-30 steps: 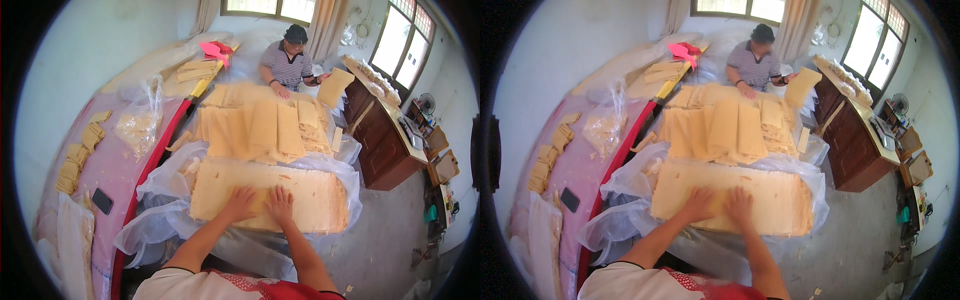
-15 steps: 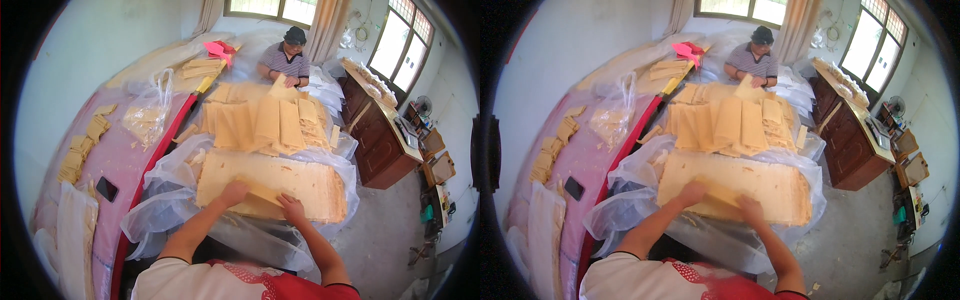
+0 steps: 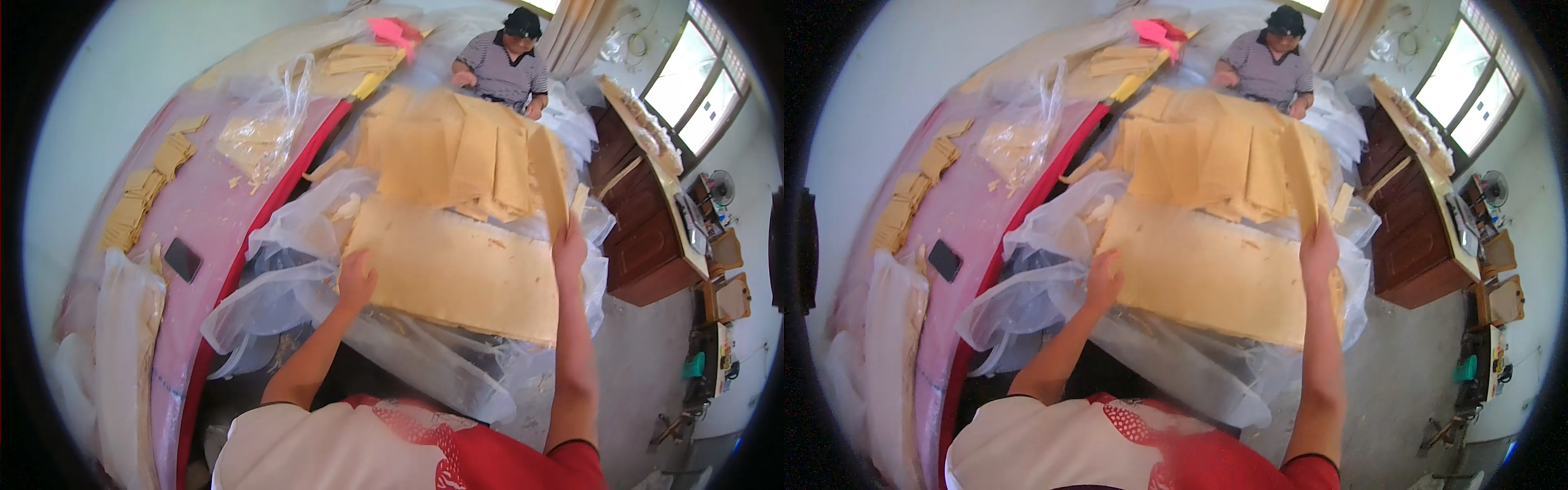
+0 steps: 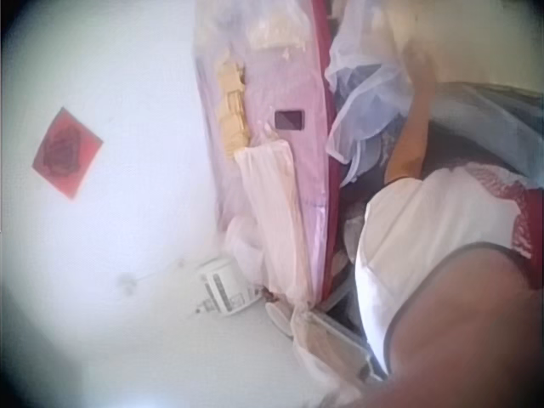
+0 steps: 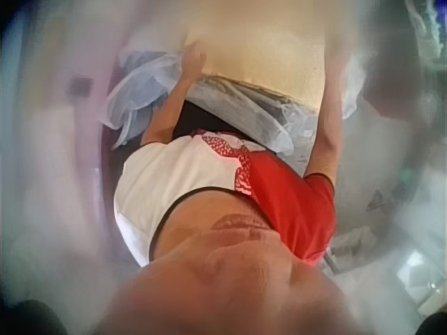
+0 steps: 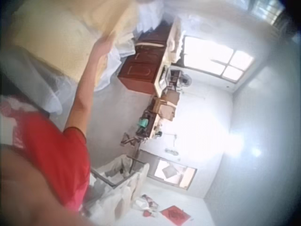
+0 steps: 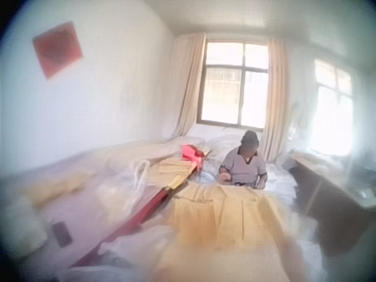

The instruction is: The person folds thin food sheets by hand, stacks them together, weighs bundles of the sheets on a digital scale, and opens a plastic bag.

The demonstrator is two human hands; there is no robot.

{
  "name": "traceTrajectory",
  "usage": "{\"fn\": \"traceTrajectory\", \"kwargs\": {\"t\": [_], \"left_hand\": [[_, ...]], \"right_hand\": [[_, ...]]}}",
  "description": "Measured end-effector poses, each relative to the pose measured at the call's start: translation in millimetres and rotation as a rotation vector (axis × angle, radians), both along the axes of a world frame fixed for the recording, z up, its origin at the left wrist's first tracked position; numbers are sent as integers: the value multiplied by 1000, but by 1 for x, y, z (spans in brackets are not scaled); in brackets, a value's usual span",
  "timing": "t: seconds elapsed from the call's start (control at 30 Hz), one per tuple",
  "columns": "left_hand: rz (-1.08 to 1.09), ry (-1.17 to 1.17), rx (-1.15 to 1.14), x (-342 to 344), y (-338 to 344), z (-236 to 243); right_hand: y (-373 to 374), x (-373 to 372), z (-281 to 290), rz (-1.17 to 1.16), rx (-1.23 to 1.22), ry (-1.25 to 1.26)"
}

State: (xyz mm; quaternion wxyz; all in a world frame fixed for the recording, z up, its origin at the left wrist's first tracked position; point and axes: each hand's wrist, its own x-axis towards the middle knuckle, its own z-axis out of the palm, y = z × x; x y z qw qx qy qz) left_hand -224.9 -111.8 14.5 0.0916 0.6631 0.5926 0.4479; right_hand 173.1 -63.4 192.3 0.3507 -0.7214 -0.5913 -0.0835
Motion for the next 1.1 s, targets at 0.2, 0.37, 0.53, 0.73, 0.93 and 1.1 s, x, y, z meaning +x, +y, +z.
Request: {"fn": "traceTrajectory", "kwargs": {"t": [0.2,0.37,0.53,0.73,0.93,1.1], "left_hand": [[166,40,-113,-32,10,-26],[83,-80,-517,-51,3,5],[41,-216,-299,-54,9,9],[-21,-1124,-568,-24,7,26],[-185,-1028,-527,-32,-18,35],[-219,-1026,-580,-32,-41,34]], "right_hand": [[45,-94,-34,390,-14,-34],[-67,-177,-165,568,-403,-233],[-106,-174,-177,591,-321,-242],[-102,-169,-164,611,-340,-265],[-118,-170,-154,665,-353,-239],[-124,-207,-144,698,-424,-56]]}}
